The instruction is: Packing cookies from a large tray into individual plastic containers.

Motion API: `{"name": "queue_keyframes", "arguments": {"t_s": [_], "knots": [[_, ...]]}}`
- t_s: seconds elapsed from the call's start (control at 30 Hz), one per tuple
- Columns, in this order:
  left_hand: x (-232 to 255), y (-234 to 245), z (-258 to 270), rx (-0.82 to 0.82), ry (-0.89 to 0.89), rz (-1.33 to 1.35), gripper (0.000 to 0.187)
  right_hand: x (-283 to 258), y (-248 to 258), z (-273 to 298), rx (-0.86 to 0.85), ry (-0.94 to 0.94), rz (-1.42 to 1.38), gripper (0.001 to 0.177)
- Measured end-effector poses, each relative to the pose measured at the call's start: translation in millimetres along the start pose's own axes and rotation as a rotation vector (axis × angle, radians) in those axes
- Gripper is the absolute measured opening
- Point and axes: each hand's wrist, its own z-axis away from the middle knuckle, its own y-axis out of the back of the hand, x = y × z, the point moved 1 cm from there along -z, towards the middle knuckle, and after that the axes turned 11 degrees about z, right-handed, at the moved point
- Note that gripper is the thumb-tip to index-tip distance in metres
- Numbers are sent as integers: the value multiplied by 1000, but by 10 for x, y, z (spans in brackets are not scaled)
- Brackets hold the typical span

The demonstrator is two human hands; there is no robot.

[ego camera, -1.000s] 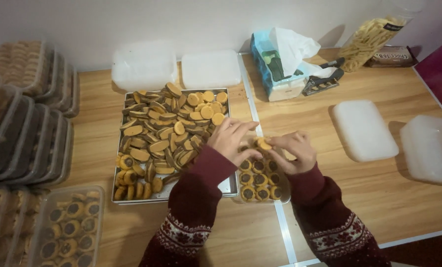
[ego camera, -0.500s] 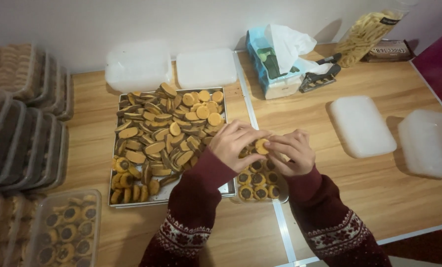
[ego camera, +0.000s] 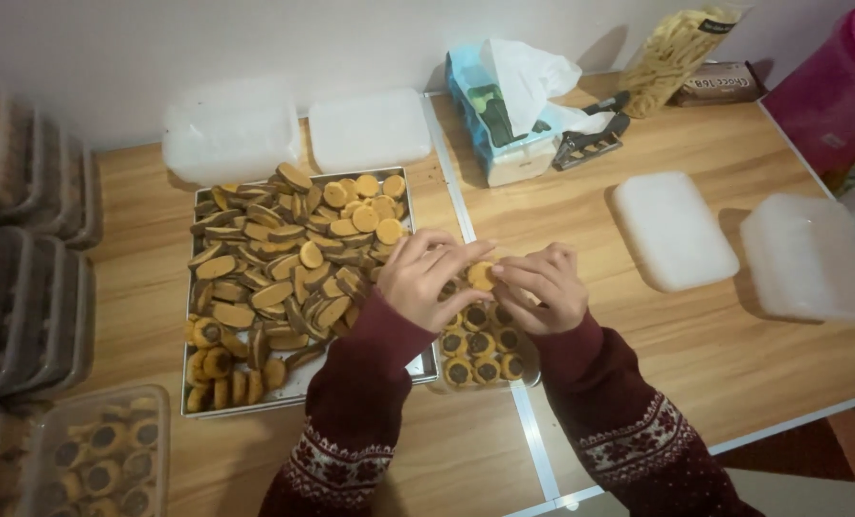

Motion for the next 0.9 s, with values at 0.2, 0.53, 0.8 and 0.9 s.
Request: {"name": "queue_keyframes", "arguments": {"t_s": [0.2,0.53,0.8,0.9], "knots": [[-22,-41,29,-5,-11,-17,55,-68,-1,-81,23,36,22,16],[28,-13,14,-74,35,91,44,-1,71,-10,-43,29,13,12],[-43,-65,53,-107,99,87,38,25,29,91,-176,-263,-94,21],[-43,-53,46,-87,108,100,37,17,24,61,-239,-301,-148,20]]}}
